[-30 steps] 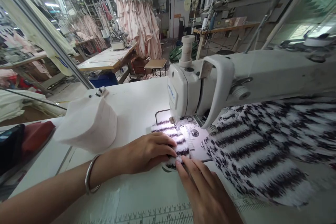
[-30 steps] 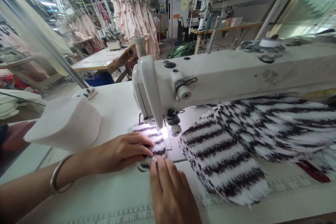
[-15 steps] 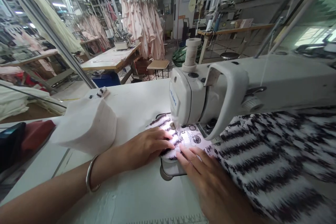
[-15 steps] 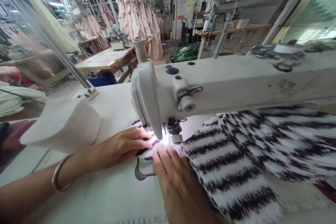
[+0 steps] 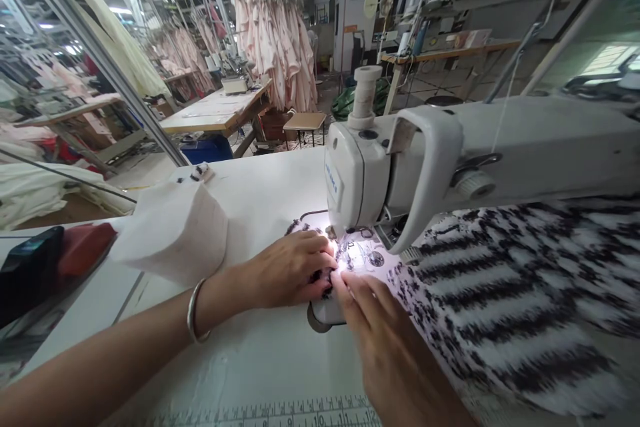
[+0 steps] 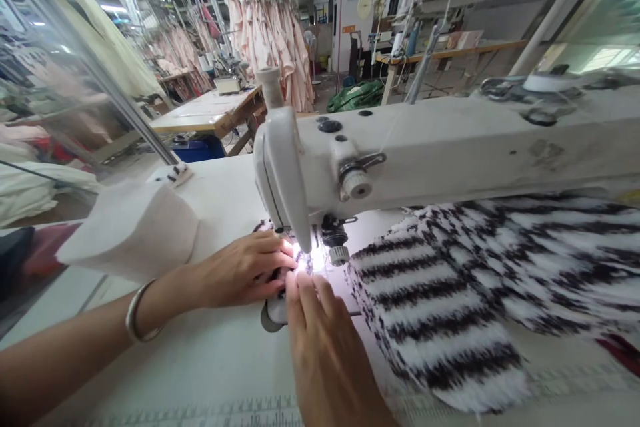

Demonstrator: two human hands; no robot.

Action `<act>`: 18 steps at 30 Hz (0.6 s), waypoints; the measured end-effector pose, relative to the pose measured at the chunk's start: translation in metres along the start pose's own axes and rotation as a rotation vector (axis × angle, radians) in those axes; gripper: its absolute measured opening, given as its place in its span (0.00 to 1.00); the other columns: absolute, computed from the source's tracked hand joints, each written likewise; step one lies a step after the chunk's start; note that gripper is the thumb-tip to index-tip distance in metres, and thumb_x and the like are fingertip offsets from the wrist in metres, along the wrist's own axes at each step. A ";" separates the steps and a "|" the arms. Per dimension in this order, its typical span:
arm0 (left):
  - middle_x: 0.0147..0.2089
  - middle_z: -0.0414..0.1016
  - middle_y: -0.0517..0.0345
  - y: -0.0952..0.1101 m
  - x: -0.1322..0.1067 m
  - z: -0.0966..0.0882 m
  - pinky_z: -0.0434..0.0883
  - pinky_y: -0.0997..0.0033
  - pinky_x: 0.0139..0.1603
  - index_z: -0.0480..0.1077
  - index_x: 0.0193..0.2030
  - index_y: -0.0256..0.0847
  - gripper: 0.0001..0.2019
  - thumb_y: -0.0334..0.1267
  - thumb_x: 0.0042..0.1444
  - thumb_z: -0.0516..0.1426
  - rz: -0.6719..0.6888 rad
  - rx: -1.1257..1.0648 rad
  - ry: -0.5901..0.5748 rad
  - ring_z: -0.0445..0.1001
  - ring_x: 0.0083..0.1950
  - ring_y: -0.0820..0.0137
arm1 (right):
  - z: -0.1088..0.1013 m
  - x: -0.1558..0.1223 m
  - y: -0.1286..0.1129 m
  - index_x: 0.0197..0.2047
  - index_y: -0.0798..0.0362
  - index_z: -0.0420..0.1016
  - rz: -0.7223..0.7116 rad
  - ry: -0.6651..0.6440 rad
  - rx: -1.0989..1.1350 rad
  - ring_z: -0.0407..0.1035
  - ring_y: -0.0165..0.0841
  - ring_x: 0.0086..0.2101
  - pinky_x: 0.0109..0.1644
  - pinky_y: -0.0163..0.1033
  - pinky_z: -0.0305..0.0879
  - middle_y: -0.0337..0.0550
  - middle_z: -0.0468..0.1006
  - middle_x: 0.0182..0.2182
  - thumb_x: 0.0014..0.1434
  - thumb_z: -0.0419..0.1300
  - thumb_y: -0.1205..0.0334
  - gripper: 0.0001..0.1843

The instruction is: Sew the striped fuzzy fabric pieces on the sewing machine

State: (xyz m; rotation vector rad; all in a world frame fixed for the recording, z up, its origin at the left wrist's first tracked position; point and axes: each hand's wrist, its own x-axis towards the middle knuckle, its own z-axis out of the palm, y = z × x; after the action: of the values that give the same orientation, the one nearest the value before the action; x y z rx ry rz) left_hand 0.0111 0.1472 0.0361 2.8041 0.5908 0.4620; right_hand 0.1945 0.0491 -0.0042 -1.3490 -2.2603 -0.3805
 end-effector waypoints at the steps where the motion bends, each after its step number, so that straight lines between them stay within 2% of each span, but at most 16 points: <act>1: 0.44 0.72 0.48 -0.002 -0.001 -0.002 0.70 0.63 0.49 0.69 0.47 0.35 0.10 0.30 0.61 0.52 0.016 -0.038 -0.024 0.70 0.46 0.65 | 0.002 -0.001 -0.005 0.55 0.61 0.69 0.017 -0.005 0.000 0.66 0.39 0.46 0.41 0.45 0.67 0.48 0.75 0.46 0.50 0.42 0.81 0.31; 5: 0.44 0.73 0.49 -0.008 -0.010 -0.003 0.70 0.66 0.49 0.67 0.46 0.36 0.10 0.26 0.62 0.48 0.004 -0.130 -0.026 0.71 0.46 0.67 | 0.006 -0.008 -0.006 0.55 0.57 0.68 0.054 -0.018 -0.009 0.63 0.40 0.49 0.44 0.46 0.64 0.43 0.74 0.49 0.52 0.43 0.80 0.30; 10: 0.46 0.73 0.50 0.000 -0.015 0.007 0.70 0.65 0.50 0.68 0.41 0.38 0.05 0.28 0.61 0.52 -0.038 -0.121 0.054 0.70 0.48 0.67 | 0.008 -0.013 0.016 0.60 0.53 0.63 0.002 -0.093 0.102 0.58 0.38 0.55 0.52 0.47 0.62 0.39 0.70 0.56 0.57 0.42 0.78 0.30; 12: 0.44 0.73 0.51 0.005 -0.015 0.010 0.70 0.65 0.49 0.68 0.40 0.38 0.05 0.28 0.60 0.52 -0.083 -0.102 0.073 0.70 0.47 0.67 | 0.006 -0.010 0.024 0.61 0.53 0.62 -0.001 -0.109 0.137 0.57 0.39 0.56 0.54 0.48 0.61 0.41 0.68 0.56 0.57 0.41 0.78 0.30; 15: 0.43 0.72 0.51 0.009 -0.014 0.014 0.71 0.64 0.47 0.69 0.41 0.37 0.05 0.30 0.60 0.53 -0.155 -0.060 0.074 0.69 0.45 0.66 | 0.000 -0.003 0.030 0.63 0.53 0.60 0.034 -0.162 0.178 0.61 0.39 0.51 0.52 0.48 0.65 0.47 0.69 0.51 0.57 0.40 0.79 0.32; 18: 0.44 0.71 0.49 0.009 -0.011 0.015 0.71 0.63 0.46 0.69 0.41 0.36 0.06 0.31 0.59 0.53 -0.161 -0.040 0.080 0.69 0.45 0.65 | -0.007 0.005 0.026 0.60 0.52 0.65 0.048 -0.194 0.137 0.64 0.39 0.43 0.44 0.48 0.69 0.48 0.70 0.43 0.56 0.42 0.79 0.31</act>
State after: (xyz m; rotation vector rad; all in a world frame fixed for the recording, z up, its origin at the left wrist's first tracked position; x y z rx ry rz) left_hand 0.0103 0.1321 0.0224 2.6834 0.8080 0.5487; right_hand 0.2173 0.0619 0.0043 -1.4185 -2.3558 -0.0784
